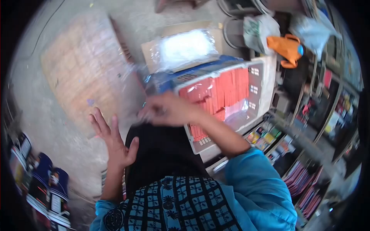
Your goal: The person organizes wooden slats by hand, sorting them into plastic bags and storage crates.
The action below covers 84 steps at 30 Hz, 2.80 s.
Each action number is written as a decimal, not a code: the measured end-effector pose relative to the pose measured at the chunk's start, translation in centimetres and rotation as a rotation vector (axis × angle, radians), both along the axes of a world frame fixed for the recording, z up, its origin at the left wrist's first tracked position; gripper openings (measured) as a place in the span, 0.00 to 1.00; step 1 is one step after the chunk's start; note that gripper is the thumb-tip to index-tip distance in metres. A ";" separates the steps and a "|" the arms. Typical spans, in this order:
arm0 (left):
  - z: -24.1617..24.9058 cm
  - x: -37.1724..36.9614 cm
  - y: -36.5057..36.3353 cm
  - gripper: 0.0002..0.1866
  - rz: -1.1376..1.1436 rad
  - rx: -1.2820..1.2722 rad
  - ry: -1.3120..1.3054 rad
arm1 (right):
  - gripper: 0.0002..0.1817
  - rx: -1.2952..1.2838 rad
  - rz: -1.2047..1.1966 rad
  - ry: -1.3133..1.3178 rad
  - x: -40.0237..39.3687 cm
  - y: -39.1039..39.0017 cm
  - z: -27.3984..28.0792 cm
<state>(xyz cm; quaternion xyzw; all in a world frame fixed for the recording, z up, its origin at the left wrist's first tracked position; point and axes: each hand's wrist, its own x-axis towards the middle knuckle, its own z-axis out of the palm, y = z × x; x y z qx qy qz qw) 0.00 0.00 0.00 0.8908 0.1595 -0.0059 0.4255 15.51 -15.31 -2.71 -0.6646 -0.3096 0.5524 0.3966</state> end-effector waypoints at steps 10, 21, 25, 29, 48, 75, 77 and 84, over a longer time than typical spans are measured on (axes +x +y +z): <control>7.4 8.0 -12.0 0.02 -0.689 -0.453 0.414 | 0.33 0.580 -0.735 0.870 -7.5 -18.8 5.3; 3.2 16.8 -27.2 0.05 -0.384 -0.741 0.453 | 0.13 0.185 -1.023 0.448 -14.0 -35.9 0.6; -1.8 21.0 -32.3 0.05 -0.571 -0.546 0.253 | 0.10 0.209 -1.441 0.528 -14.1 -40.6 -1.9; -4.2 25.1 -38.4 0.08 -0.670 -0.294 0.130 | 0.09 0.243 -1.805 0.529 -13.0 -42.2 -4.8; -16.5 21.5 -32.5 0.19 -0.334 0.225 0.300 | 0.29 -0.377 -1.848 -0.213 -9.3 -44.8 -19.1; -15.5 14.9 -36.2 0.35 -0.942 0.776 0.171 | 0.28 -0.567 -1.036 -0.827 -9.1 -40.4 -12.1; -15.7 14.8 -36.3 0.34 -0.924 0.798 0.178 | 0.29 -0.613 -0.931 -0.733 -9.9 -40.2 -12.8; -15.8 14.3 -36.1 0.32 -0.909 0.760 0.164 | 0.30 -0.619 -0.891 -0.714 -10.3 -39.8 -12.4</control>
